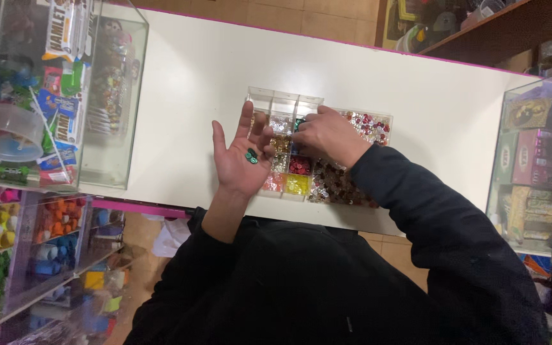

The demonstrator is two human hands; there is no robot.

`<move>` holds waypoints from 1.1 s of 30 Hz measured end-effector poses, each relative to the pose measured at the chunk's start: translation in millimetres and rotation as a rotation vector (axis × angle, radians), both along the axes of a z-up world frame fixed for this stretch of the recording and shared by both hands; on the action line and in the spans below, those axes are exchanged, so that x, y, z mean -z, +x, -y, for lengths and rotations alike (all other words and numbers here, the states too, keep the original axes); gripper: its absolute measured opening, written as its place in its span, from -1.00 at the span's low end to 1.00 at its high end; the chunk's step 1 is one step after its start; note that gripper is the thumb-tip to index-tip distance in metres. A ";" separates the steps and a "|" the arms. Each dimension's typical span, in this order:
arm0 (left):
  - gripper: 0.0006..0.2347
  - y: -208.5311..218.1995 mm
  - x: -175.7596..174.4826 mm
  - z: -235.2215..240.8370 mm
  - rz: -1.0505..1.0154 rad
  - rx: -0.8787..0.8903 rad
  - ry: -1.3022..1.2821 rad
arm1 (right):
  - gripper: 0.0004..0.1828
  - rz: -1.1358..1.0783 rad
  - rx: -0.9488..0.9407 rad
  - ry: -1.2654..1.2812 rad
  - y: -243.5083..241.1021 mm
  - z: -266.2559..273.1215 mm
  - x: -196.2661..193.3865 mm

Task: The person sorts small sequins from a clear plastic tray into their left palm, picking them one by one with the right hand. They handle green and orange sequins, placing them into the palm while the tray remains on the counter.

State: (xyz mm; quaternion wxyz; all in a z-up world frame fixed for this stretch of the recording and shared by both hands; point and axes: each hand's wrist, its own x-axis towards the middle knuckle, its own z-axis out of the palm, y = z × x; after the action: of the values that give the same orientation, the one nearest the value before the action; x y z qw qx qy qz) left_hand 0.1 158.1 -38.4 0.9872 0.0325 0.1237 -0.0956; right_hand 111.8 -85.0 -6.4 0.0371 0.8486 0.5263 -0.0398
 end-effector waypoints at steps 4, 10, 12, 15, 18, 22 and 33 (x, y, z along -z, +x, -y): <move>-0.24 5.8 -2.5 -5.3 0.020 0.016 0.016 | -0.92 0.034 -0.012 0.002 0.3 1.9 -1.1; -0.24 7.6 4.7 -6.4 0.017 0.025 0.020 | -0.82 0.057 -0.054 0.008 -6.7 -4.8 -30.4; -0.24 6.6 4.4 -6.8 0.014 0.018 0.019 | -0.80 0.038 -0.070 0.038 -3.8 -3.7 -21.3; -0.25 4.9 4.8 -7.8 0.010 0.003 0.021 | -0.79 0.012 -0.100 0.040 -4.4 -7.1 -29.3; -0.25 3.7 7.9 -9.0 0.009 -0.013 0.022 | -0.79 0.032 -0.131 0.010 -4.3 -8.5 -31.1; -0.25 1.4 10.7 -10.3 0.006 -0.026 0.018 | -0.79 0.111 -0.161 -0.020 -9.3 -13.4 -48.6; -0.26 6.1 0.9 6.7 0.038 -0.030 0.015 | -0.84 0.049 -0.164 0.017 6.4 -0.3 -14.2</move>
State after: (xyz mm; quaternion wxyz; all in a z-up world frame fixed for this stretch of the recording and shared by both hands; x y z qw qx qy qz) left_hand 6.2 151.4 -39.3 0.9904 0.0401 0.1060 -0.0790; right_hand 118.2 -84.7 7.8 0.0459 0.8036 0.5933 -0.0113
